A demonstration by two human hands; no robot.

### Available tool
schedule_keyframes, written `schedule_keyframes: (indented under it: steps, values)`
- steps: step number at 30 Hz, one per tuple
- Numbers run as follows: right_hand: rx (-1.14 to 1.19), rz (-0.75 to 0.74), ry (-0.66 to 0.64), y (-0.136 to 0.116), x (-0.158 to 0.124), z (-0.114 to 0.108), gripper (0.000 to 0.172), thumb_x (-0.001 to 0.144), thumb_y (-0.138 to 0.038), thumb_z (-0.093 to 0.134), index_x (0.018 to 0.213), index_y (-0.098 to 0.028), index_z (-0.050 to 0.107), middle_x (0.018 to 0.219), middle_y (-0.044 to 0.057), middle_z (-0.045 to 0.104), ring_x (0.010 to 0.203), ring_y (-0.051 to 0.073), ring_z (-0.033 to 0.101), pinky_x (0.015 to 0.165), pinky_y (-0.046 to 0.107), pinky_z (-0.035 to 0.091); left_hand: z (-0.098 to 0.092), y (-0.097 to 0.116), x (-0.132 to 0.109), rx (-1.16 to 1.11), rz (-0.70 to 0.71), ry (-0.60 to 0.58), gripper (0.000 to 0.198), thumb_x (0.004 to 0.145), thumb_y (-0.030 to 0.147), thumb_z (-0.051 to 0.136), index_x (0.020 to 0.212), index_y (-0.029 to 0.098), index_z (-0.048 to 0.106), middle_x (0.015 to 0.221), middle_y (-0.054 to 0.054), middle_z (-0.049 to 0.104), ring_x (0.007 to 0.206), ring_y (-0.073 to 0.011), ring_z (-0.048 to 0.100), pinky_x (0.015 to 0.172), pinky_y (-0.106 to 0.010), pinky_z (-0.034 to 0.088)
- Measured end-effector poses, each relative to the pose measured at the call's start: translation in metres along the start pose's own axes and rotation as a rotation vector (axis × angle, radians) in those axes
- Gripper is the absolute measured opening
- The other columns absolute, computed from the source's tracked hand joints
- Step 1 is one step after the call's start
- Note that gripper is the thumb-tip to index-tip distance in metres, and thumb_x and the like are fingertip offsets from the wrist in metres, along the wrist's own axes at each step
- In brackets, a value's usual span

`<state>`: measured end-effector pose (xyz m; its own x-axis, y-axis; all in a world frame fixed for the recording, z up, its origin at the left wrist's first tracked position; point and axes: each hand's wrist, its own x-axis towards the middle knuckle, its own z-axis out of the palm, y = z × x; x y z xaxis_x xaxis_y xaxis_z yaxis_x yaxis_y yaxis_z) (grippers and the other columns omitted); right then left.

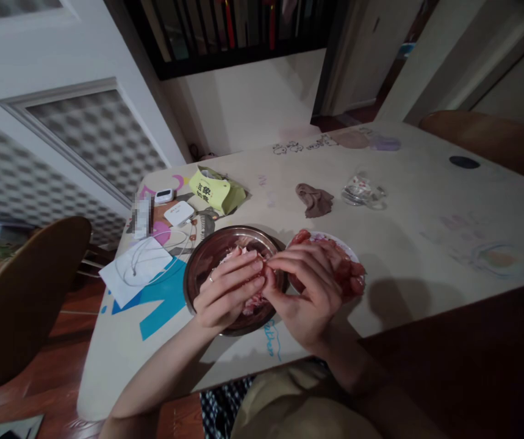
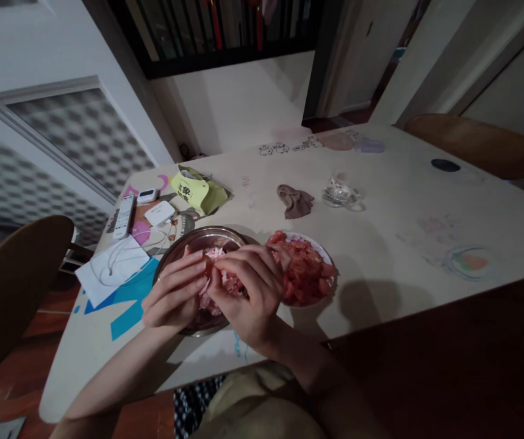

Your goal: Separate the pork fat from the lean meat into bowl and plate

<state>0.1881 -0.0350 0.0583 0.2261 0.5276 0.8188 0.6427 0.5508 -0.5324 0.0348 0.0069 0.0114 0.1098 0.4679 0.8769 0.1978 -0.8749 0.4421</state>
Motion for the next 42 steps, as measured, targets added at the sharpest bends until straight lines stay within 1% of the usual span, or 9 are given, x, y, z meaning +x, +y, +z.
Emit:
schedule_keyframes:
  steps: [1, 3, 7, 12, 17, 26, 32, 36, 42]
  values:
    - [-0.001, -0.013, 0.012, 0.001, -0.001, 0.001, 0.012, 0.086, -0.011, 0.067, 0.086, -0.024, 0.068, 0.081, -0.002, 0.076, 0.083, 0.018, 0.072, 0.086, 0.040, 0.054, 0.004, 0.001, 0.004, 0.026, 0.096, 0.034, 0.002, 0.091, 0.026, 0.074, 0.092, 0.026, 0.076, 0.104, 0.002, 0.079, 0.105, -0.0220, 0.077, 0.094, -0.045, 0.066]
    - [-0.004, -0.052, 0.032, 0.002, -0.002, 0.001, 0.012, 0.086, -0.012, 0.069, 0.088, -0.023, 0.069, 0.083, -0.002, 0.077, 0.084, 0.017, 0.073, 0.085, 0.038, 0.055, 0.011, 0.005, 0.010, 0.024, 0.200, 0.106, 0.008, 0.092, 0.019, 0.072, 0.097, 0.025, 0.075, 0.110, 0.001, 0.079, 0.104, -0.0214, 0.077, 0.092, -0.043, 0.067]
    - [-0.029, -0.123, 0.064, 0.002, -0.003, 0.000, 0.012, 0.085, -0.011, 0.070, 0.090, -0.023, 0.069, 0.085, -0.002, 0.078, 0.085, 0.016, 0.073, 0.084, 0.034, 0.057, 0.017, 0.011, 0.013, -0.092, 0.142, 0.116, 0.017, 0.091, 0.012, 0.071, 0.105, 0.021, 0.073, 0.109, -0.003, 0.079, 0.105, -0.0225, 0.077, 0.092, -0.045, 0.067]
    - [-0.064, -0.194, 0.054, 0.000, -0.002, -0.007, 0.011, 0.086, -0.016, 0.071, 0.093, -0.024, 0.068, 0.087, -0.003, 0.079, 0.086, 0.015, 0.073, 0.086, 0.035, 0.056, 0.016, 0.009, 0.006, -0.143, 0.146, 0.153, 0.011, 0.089, 0.016, 0.074, 0.096, 0.025, 0.073, 0.102, 0.000, 0.079, 0.100, -0.0209, 0.078, 0.087, -0.044, 0.068]
    - [-0.057, -0.212, 0.063, 0.001, -0.001, -0.010, 0.010, 0.086, -0.017, 0.069, 0.091, -0.025, 0.066, 0.083, -0.004, 0.077, 0.082, 0.014, 0.073, 0.086, 0.034, 0.055, 0.012, 0.009, 0.005, -0.263, 0.090, 0.109, 0.003, 0.091, 0.023, 0.074, 0.092, 0.025, 0.072, 0.092, 0.001, 0.080, 0.095, -0.0208, 0.079, 0.082, -0.041, 0.070]
    - [-0.050, -0.229, 0.048, 0.001, -0.001, -0.012, 0.012, 0.085, -0.016, 0.067, 0.093, -0.024, 0.064, 0.084, -0.004, 0.077, 0.082, 0.014, 0.073, 0.082, 0.032, 0.056, 0.015, 0.026, 0.005, -0.381, -0.117, 0.116, 0.017, 0.088, 0.015, 0.076, 0.101, 0.025, 0.070, 0.098, 0.000, 0.080, 0.099, -0.0190, 0.078, 0.091, -0.041, 0.067]
    - [-0.110, -0.269, 0.035, 0.002, -0.002, -0.012, 0.008, 0.086, -0.018, 0.070, 0.091, -0.022, 0.065, 0.083, -0.003, 0.077, 0.082, 0.014, 0.073, 0.085, 0.032, 0.054, 0.014, 0.029, 0.006, -0.302, -0.177, 0.136, 0.015, 0.089, 0.019, 0.076, 0.103, 0.023, 0.070, 0.098, -0.001, 0.080, 0.097, -0.0205, 0.079, 0.090, -0.042, 0.066]
    - [-0.090, -0.278, 0.063, 0.004, -0.002, -0.008, 0.008, 0.085, -0.017, 0.068, 0.090, -0.022, 0.065, 0.082, -0.002, 0.076, 0.080, 0.015, 0.072, 0.085, 0.033, 0.053, 0.015, 0.031, 0.008, -0.263, -0.198, 0.174, 0.016, 0.087, 0.022, 0.079, 0.099, 0.022, 0.068, 0.092, -0.001, 0.079, 0.088, -0.0184, 0.079, 0.085, -0.037, 0.066]
    - [-0.062, -0.267, 0.089, 0.006, -0.002, -0.003, 0.007, 0.085, -0.017, 0.067, 0.089, -0.022, 0.064, 0.079, -0.001, 0.074, 0.079, 0.016, 0.071, 0.081, 0.034, 0.055, 0.016, 0.039, 0.008, -0.223, -0.385, 0.206, 0.018, 0.083, 0.022, 0.081, 0.094, 0.021, 0.067, 0.088, 0.000, 0.078, 0.083, -0.0144, 0.077, 0.082, -0.028, 0.063]
